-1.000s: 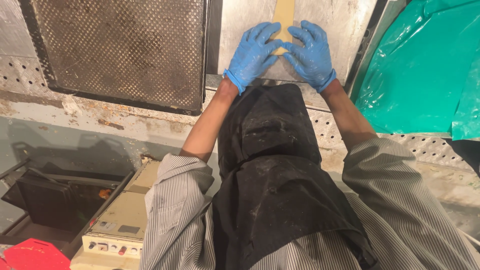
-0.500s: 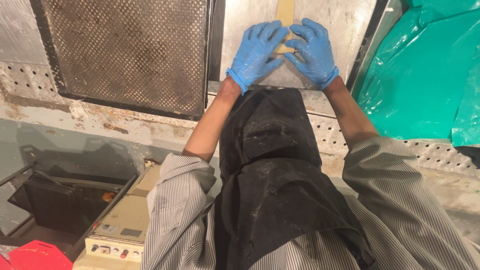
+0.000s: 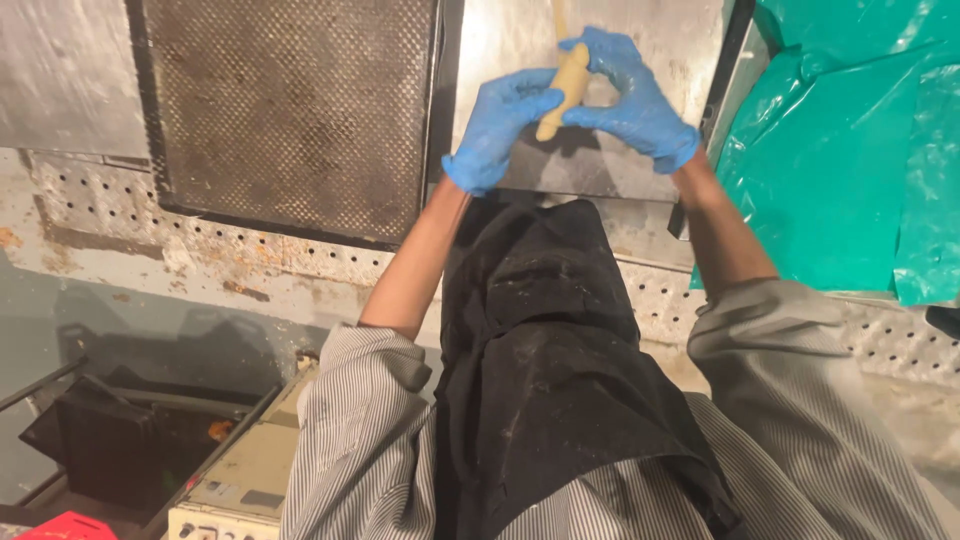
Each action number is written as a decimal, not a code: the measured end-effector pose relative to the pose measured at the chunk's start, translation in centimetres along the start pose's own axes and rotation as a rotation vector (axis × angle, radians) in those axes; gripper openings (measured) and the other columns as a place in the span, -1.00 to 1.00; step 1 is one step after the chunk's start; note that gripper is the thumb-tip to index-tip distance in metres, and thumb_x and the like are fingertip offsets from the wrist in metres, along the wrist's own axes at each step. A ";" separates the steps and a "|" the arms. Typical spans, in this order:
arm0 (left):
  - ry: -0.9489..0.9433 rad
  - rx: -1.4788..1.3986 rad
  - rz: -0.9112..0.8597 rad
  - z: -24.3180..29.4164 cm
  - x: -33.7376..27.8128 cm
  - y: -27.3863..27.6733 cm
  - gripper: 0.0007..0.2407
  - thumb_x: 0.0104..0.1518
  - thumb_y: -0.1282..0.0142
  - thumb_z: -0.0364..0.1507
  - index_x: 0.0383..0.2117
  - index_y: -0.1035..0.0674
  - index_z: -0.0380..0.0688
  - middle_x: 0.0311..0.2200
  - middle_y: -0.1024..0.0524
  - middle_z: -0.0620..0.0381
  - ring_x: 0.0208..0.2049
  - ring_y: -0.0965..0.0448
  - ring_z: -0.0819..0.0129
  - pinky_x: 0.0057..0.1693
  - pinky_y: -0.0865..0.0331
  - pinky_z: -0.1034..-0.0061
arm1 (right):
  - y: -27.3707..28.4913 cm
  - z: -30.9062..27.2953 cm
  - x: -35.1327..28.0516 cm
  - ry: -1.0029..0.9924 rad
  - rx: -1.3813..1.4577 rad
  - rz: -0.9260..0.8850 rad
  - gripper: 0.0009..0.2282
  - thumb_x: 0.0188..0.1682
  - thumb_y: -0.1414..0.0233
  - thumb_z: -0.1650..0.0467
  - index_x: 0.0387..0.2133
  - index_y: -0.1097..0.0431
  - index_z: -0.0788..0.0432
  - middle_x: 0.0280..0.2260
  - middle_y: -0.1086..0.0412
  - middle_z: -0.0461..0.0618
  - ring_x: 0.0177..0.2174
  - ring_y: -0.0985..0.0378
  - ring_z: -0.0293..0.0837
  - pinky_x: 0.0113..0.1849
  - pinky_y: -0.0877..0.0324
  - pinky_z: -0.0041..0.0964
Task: The person is rolling triangular pieces of dough into croissant shapes on a metal table.
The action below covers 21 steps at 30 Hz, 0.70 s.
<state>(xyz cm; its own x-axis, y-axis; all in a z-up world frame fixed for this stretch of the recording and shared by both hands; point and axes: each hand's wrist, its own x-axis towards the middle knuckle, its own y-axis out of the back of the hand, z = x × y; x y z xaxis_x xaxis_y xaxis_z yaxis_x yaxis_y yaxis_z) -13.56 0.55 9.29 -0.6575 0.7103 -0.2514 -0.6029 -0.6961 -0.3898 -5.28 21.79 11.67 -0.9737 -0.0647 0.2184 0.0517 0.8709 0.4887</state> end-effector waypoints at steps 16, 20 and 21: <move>0.080 -0.425 -0.106 8.0 -10.4 -6.7 -0.55 0.23 -0.14 -0.57 0.26 -0.33 -0.38 0.03 -0.52 -0.08 0.01 -0.59 0.28 0.11 -0.54 0.41 | 7.4 -16.4 -1.5 -0.389 -0.062 -0.271 -0.72 -0.09 -0.26 0.27 -0.41 -0.45 0.29 -0.57 -0.38 -0.09 -0.51 -0.31 -0.36 -0.45 -0.27 -0.37; 0.177 -0.347 -0.115 6.5 -11.1 -6.8 -0.57 0.29 -0.09 -0.48 0.26 -0.35 -0.42 -0.01 -0.55 -0.12 -0.09 -0.63 0.20 0.00 -0.55 0.40 | 6.8 -16.4 -2.5 -0.472 -0.061 -0.247 -0.70 -0.06 -0.28 0.27 -0.44 -0.45 0.30 -0.58 -0.31 -0.03 -0.49 -0.21 -0.34 -0.45 -0.22 -0.30; 0.131 -0.377 -0.158 6.6 -11.4 -6.9 -0.56 0.28 -0.12 -0.50 0.26 -0.34 -0.45 0.02 -0.53 -0.10 -0.03 -0.62 0.21 0.08 -0.56 0.37 | 6.6 -16.6 -2.8 -0.453 -0.082 -0.243 -0.70 -0.05 -0.29 0.27 -0.45 -0.44 0.31 -0.58 -0.29 -0.02 -0.49 -0.20 -0.33 -0.45 -0.20 -0.30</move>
<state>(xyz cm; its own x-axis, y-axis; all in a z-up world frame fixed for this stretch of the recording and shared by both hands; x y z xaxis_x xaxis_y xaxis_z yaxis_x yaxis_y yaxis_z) -4.88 -3.46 20.71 -0.4928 0.8293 -0.2634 -0.4686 -0.5080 -0.7228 1.47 19.59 28.33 -0.9572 -0.0272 -0.2880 -0.1882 0.8146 0.5486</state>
